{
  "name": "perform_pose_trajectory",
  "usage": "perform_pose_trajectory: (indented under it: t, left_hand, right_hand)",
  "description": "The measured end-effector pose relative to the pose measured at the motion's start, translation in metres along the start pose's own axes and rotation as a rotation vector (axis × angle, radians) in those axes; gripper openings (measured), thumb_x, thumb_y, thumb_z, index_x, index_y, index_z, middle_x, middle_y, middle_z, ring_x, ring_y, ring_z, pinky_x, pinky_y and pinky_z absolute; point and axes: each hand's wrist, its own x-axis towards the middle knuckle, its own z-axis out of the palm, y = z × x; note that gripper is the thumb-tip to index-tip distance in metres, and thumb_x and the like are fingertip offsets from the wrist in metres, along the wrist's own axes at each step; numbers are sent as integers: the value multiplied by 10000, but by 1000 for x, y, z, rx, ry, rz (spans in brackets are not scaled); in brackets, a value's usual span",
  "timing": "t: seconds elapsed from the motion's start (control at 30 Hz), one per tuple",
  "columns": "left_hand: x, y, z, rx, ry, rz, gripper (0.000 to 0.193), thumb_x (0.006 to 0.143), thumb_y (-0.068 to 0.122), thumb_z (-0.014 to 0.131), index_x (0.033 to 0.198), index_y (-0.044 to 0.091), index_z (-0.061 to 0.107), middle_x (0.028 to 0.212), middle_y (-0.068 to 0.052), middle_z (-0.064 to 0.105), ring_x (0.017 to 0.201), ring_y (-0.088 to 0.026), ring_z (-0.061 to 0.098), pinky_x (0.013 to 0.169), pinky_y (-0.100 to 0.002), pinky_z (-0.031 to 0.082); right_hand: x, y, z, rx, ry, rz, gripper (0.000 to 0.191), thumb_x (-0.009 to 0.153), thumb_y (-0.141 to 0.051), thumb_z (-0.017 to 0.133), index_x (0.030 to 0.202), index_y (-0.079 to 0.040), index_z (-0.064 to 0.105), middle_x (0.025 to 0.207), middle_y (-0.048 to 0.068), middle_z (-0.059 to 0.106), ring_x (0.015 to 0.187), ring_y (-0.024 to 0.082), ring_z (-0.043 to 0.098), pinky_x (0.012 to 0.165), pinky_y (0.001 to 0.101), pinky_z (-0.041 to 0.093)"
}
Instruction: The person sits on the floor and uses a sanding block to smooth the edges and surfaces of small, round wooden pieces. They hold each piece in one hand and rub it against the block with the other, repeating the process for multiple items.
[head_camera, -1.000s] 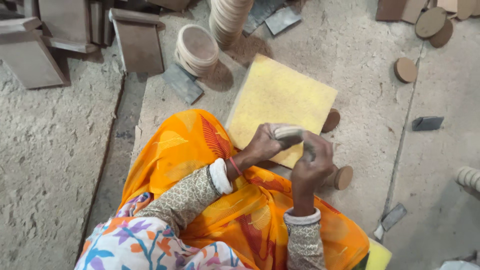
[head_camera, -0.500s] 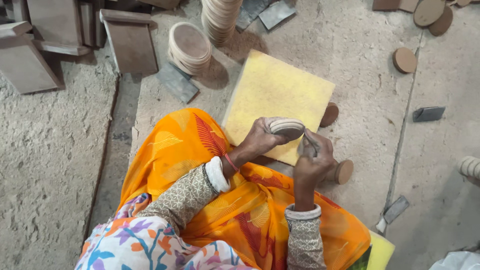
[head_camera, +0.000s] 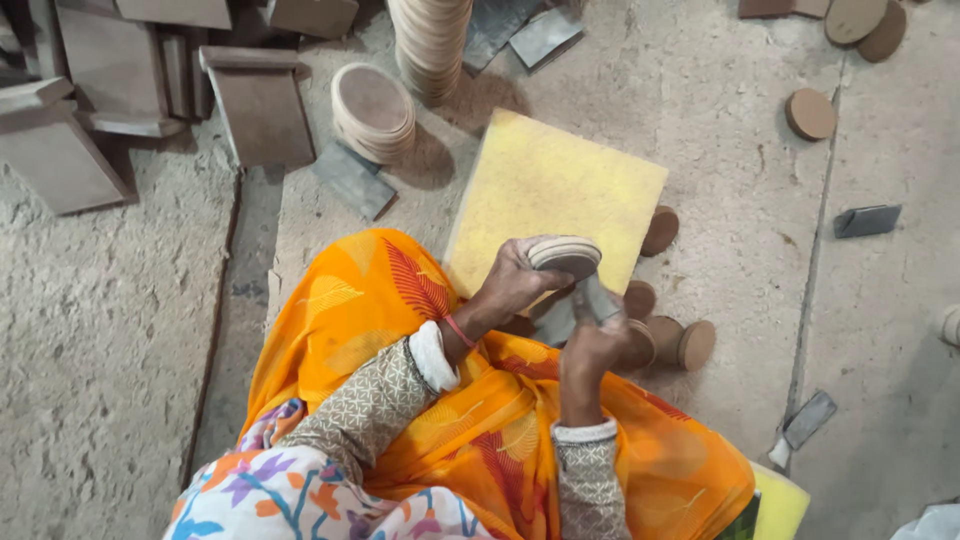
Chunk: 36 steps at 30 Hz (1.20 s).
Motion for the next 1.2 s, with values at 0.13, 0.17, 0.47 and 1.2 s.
perform_pose_trajectory:
  t: [0.13,0.17,0.47,1.2]
  left_hand:
    - [4,2,3,-239,1,-167,326,850,-13,772,1166,-1,695,1059,-101,762,928,-196,744,822,-334,627]
    - [5,2,2,-394,-62,-144,294,902,4,770,1183,-25,689,1080,-117,750,952,-204,726,843,-342,609]
    - [10,2,-4,-737,-35,-140,388,1043,325,595,1278,17,574,1184,-122,698,1091,-233,705,949,-368,610]
    - [-11,6,8,505,-10,249,527,825,-111,579,1316,39,696,1170,-114,761,1034,-61,726,884,-243,595]
  right_hand:
    - [-4,57,-15,-155,-67,40,518,811,47,773,1293,44,584,1209,103,667,1052,224,654,927,381,573]
    - [1,62,-17,-273,-110,-48,588,788,50,787,1331,31,562,1257,98,627,1085,214,613,941,387,544]
    - [17,-30,-61,681,-538,658,484,963,-11,676,1416,64,523,1273,233,649,1195,348,652,874,403,573]
    - [-34,-101,44,-1284,-203,-863,775,803,168,539,1548,75,348,1476,375,461,1296,504,565,1029,466,549]
